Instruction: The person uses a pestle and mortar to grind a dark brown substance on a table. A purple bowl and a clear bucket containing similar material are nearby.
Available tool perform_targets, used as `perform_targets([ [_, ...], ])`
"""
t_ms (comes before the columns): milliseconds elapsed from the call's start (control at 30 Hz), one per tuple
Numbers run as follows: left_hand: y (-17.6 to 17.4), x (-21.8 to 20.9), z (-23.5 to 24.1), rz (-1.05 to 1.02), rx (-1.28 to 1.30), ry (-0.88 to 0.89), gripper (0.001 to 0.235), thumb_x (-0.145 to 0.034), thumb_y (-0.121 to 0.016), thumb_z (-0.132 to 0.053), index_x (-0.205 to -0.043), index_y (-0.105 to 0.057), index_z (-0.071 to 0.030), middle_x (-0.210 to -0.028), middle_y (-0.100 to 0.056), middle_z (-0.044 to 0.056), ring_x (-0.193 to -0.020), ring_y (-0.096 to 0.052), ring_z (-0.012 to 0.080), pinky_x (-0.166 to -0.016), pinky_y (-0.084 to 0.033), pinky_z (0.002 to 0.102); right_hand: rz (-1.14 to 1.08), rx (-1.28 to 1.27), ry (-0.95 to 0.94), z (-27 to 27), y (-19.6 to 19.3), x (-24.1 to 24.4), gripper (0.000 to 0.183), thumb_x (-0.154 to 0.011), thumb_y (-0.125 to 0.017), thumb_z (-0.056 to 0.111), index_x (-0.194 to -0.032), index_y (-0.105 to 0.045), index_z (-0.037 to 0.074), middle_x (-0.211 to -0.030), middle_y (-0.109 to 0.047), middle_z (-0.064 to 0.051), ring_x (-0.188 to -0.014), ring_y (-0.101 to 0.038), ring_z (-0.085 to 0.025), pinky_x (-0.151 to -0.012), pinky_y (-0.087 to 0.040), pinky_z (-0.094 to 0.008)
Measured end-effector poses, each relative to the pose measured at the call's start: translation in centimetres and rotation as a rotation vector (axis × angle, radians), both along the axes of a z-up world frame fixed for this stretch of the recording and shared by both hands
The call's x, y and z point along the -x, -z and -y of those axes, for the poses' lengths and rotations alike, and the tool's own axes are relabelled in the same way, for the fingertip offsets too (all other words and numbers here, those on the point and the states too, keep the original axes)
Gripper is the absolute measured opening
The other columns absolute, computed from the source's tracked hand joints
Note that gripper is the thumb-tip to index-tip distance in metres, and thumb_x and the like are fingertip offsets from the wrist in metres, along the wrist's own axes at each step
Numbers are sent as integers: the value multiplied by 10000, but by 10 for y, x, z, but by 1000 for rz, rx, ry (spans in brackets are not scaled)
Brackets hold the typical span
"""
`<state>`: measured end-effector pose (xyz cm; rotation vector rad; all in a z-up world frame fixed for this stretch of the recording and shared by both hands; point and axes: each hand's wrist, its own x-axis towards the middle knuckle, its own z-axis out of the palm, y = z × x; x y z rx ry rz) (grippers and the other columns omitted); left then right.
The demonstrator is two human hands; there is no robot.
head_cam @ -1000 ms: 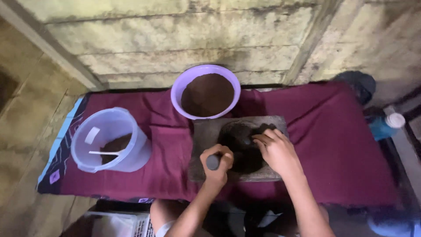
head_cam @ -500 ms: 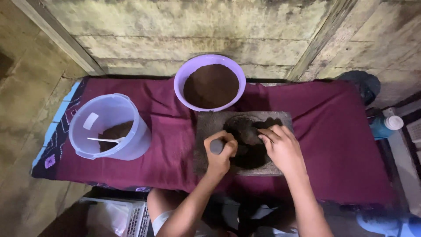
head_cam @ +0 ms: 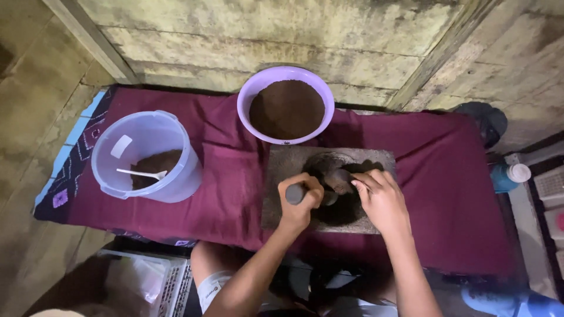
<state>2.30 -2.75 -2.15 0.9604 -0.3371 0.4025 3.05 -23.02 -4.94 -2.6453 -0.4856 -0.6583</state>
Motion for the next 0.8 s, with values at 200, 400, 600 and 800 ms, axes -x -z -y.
perform_targets([
  [200, 6, -11, -24, -86, -34, -19, 271, -733, -669, 63, -540, -518, -54, -423, -420, 58, -390, -423, 133, -408, -341, 282, 22, 27, -3, 1, 1, 4, 142, -997, -665, 280, -1052, -779, 216, -883, -671, -9, -873, -659, -263, -804, -559, -394],
  [400, -25, 0, -29, -95, 73, 29, 268, -651, -704, 44, -485, -514, -46, -418, -386, 63, -383, -371, 138, -391, -311, 278, -42, 45, -8, 1, 1, 1, 147, -998, -662, 295, -1039, -769, 202, -890, -673, -22, -898, -657, -284, -810, -553, -421],
  [600, -6, -1, -8, -33, -199, -39, 260, -745, -670, -11, -520, -561, -83, -403, -429, 24, -435, -325, 75, -434, -282, 227, -53, 23, -25, 3, 3, 2, 160, -1013, -666, 282, -1037, -775, 167, -899, -687, -48, -894, -661, -316, -808, -550, -443],
  [800, -62, 18, -29, -121, -210, 14, 256, -733, -706, -16, -538, -562, -99, -394, -437, -1, -426, -380, 45, -433, -292, 203, -77, 43, 10, -1, -7, 9, 164, -1025, -651, 302, -1041, -765, 186, -895, -677, -23, -905, -662, -270, -818, -561, -410],
])
